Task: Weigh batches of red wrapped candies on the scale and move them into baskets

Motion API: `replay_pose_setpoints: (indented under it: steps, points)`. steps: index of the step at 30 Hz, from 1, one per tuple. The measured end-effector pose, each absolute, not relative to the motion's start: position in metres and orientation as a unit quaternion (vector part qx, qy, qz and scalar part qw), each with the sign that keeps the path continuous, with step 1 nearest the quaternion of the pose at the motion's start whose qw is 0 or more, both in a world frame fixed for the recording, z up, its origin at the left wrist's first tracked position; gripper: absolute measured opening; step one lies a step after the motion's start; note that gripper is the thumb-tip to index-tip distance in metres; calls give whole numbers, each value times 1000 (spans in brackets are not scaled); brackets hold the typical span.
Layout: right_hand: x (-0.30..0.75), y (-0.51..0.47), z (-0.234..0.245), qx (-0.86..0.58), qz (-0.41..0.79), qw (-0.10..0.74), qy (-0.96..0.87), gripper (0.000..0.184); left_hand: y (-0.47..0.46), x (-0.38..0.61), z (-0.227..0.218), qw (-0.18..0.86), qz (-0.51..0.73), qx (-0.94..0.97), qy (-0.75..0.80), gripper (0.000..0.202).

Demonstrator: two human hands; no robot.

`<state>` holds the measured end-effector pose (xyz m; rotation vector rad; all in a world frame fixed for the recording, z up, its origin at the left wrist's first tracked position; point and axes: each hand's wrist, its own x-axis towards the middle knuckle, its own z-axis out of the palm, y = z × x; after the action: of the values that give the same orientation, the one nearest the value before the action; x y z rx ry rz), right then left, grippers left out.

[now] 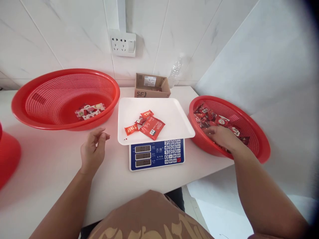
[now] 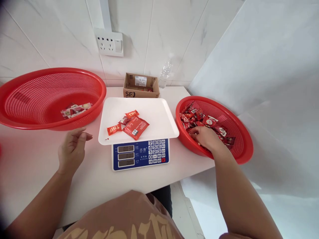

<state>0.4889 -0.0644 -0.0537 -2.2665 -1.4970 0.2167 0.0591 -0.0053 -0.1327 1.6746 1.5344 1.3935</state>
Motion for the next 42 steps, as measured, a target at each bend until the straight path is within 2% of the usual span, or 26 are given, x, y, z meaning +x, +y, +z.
replay_pose_setpoints:
  steps: [2,4,7,9,11,15,19,29,34,38,42]
  points:
    - [486,-66,-46,-837,84,188,-507,6,-6,59,-131,233,504,610,565,28]
    - [479,-69,-36,-855,57,219,-466,7,-6,59,-131,234,505,609,566,28]
    - [459,-73,-24,-840,11,344,-419,12,-6,60,-130,239,508,607,563,29]
    - [440,-72,-22,-788,42,427,-442,17,-6,60,-131,239,505,607,565,29]
    - [418,-65,-25,-720,109,463,-506,18,-6,60,-131,237,503,606,569,29]
    - [378,-46,-40,-659,186,413,-601,16,-6,59,-132,234,502,607,571,30]
    - [350,-31,-46,-613,228,411,-635,15,-4,56,-134,235,499,614,565,32]
    - [332,-33,-50,-584,186,314,-725,30,-6,56,-134,237,492,616,568,31]
    - [337,-46,-45,-585,180,337,-715,29,-6,56,-132,237,492,610,574,31]
    - [357,-60,-41,-626,99,379,-674,27,-5,56,-131,237,495,605,576,30]
    - [386,-76,-41,-685,43,381,-620,28,-5,56,-133,237,504,608,566,29]
